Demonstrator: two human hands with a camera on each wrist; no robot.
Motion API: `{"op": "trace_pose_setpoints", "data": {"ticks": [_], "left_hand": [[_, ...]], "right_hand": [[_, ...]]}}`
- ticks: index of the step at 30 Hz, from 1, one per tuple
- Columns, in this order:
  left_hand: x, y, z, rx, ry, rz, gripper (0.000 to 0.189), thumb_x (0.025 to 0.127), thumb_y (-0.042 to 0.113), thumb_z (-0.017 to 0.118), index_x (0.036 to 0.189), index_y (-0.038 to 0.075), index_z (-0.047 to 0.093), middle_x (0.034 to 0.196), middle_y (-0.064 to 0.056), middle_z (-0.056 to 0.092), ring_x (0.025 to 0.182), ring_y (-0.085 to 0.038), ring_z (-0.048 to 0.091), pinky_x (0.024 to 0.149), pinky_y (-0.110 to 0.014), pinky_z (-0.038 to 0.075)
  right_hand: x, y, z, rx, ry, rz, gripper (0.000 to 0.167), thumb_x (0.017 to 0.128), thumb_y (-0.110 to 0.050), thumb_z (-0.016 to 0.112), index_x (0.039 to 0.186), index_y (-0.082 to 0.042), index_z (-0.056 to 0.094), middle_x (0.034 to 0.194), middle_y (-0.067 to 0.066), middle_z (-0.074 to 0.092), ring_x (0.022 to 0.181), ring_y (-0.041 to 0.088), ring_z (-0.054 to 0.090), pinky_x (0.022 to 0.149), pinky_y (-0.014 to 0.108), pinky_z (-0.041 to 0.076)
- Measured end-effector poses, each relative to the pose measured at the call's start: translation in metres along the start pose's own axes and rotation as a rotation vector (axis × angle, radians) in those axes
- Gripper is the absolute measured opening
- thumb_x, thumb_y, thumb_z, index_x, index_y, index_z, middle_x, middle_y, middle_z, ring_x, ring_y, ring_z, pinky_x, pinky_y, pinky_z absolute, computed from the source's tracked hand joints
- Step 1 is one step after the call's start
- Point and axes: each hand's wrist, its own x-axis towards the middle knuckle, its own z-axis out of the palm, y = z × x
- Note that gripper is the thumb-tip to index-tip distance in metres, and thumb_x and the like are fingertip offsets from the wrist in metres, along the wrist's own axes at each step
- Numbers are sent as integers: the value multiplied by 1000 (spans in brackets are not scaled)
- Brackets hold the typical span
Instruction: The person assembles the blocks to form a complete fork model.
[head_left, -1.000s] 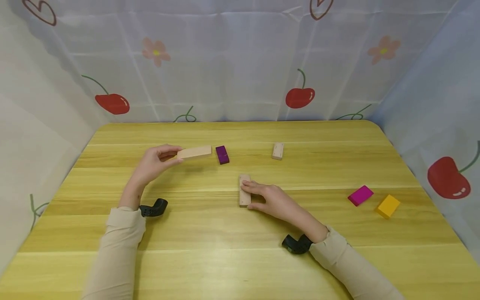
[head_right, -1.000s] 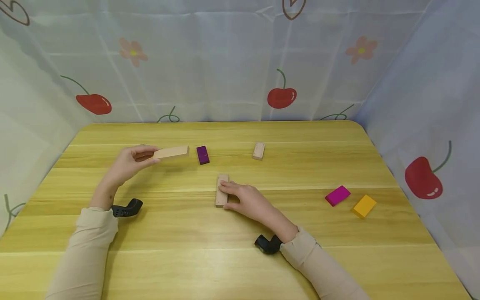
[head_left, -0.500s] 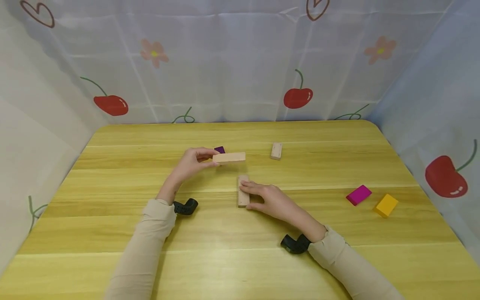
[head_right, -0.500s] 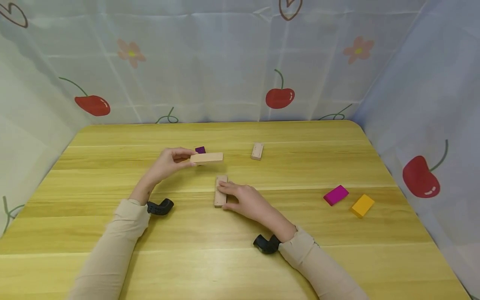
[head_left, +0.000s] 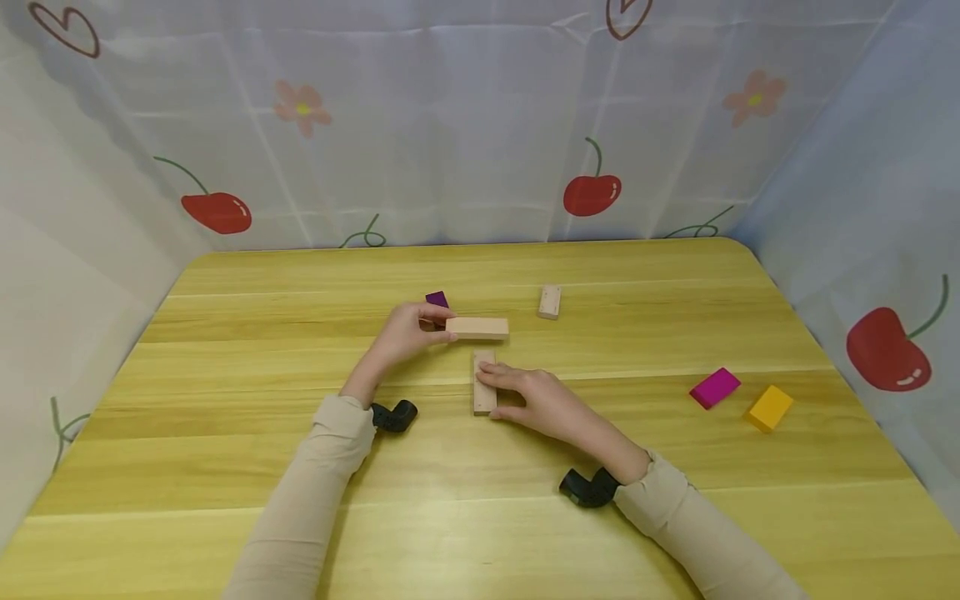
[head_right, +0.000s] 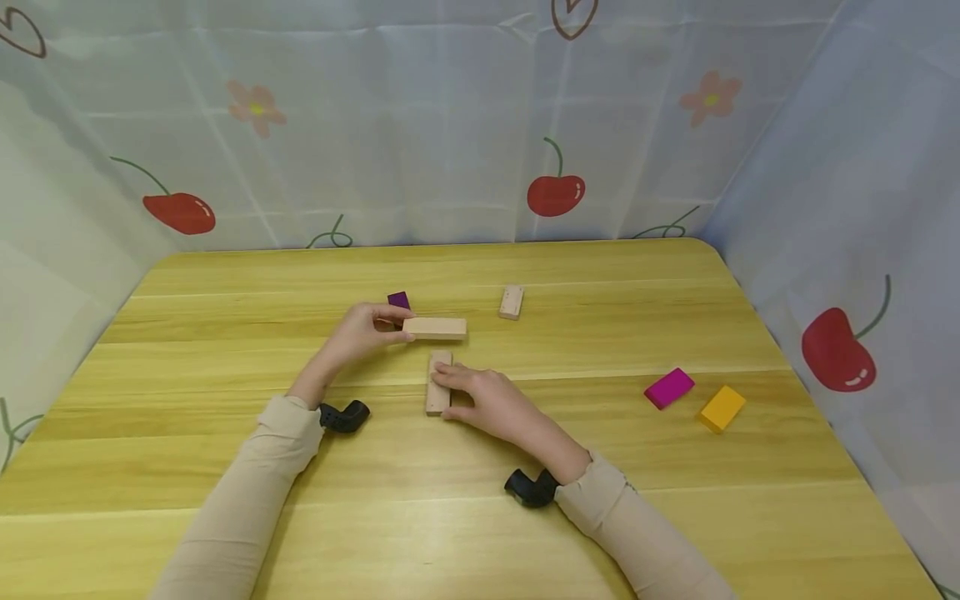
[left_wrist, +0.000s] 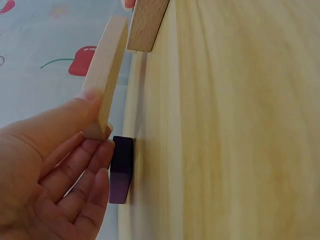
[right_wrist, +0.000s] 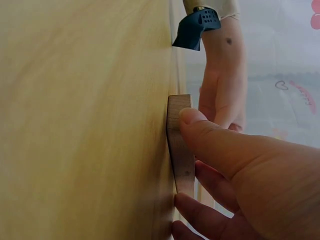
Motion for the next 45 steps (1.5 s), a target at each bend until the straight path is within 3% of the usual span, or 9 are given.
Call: {"op": "trace_pose_setpoints", "data": {"ticks": [6, 10, 14, 17, 21, 29, 45], "left_hand": [[1, 2, 3, 95, 16, 11, 29, 81, 10, 74, 108, 0, 69, 94, -10, 65, 86, -21, 59, 76, -32, 49], [3, 2, 4, 212, 20, 29, 31, 82, 13, 74, 110, 0, 69, 95, -11, 66, 84, -21, 59, 74, -33, 49], [4, 4, 5, 342, 0, 35, 33, 84, 15, 73, 113, 1, 68, 104, -12, 66, 95, -25, 59, 85, -36, 47], [4, 5, 6, 396, -18, 54, 33, 84, 16, 73, 113, 1, 68, 103, -11, 65, 95, -25, 58, 85, -36, 46], [2, 4, 8, 387, -35, 89, 32, 83, 15, 73, 111, 0, 68, 95, -9, 62, 83, -21, 56, 75, -32, 47], [-3, 2, 12, 350, -57, 149, 31, 82, 15, 74, 110, 1, 70, 96, -7, 63, 81, -18, 55, 69, -30, 46], [-6, 3, 12, 388, -72, 170, 30, 83, 16, 74, 109, 2, 70, 98, -7, 64, 87, -19, 56, 77, -32, 47]], "right_hand": [[1, -1, 0, 3, -3, 1, 55, 88, -26, 67, 137, -9, 48, 142, 3, 40, 130, 17, 36, 101, 36, 35], [0, 0, 0, -3, 9, -4, 55, 88, -25, 67, 136, -8, 49, 141, 3, 41, 129, 18, 36, 101, 36, 35], [0, 0, 0, -1, 16, -9, 54, 88, -24, 68, 136, -8, 50, 141, 3, 42, 129, 19, 37, 101, 36, 35], [0, 0, 1, 1, 18, -8, 54, 88, -24, 68, 136, -8, 50, 141, 3, 41, 129, 18, 37, 101, 36, 35], [-1, 0, 1, 2, 17, -6, 54, 88, -24, 67, 136, -9, 49, 141, 2, 41, 129, 17, 37, 101, 35, 36], [-1, 0, 0, 9, 7, -2, 54, 88, -24, 67, 137, -8, 49, 142, 3, 40, 128, 17, 37, 99, 36, 38], [-1, 0, 1, 9, 10, -8, 54, 88, -24, 67, 136, -8, 49, 142, 3, 40, 128, 17, 38, 100, 36, 37]]}}
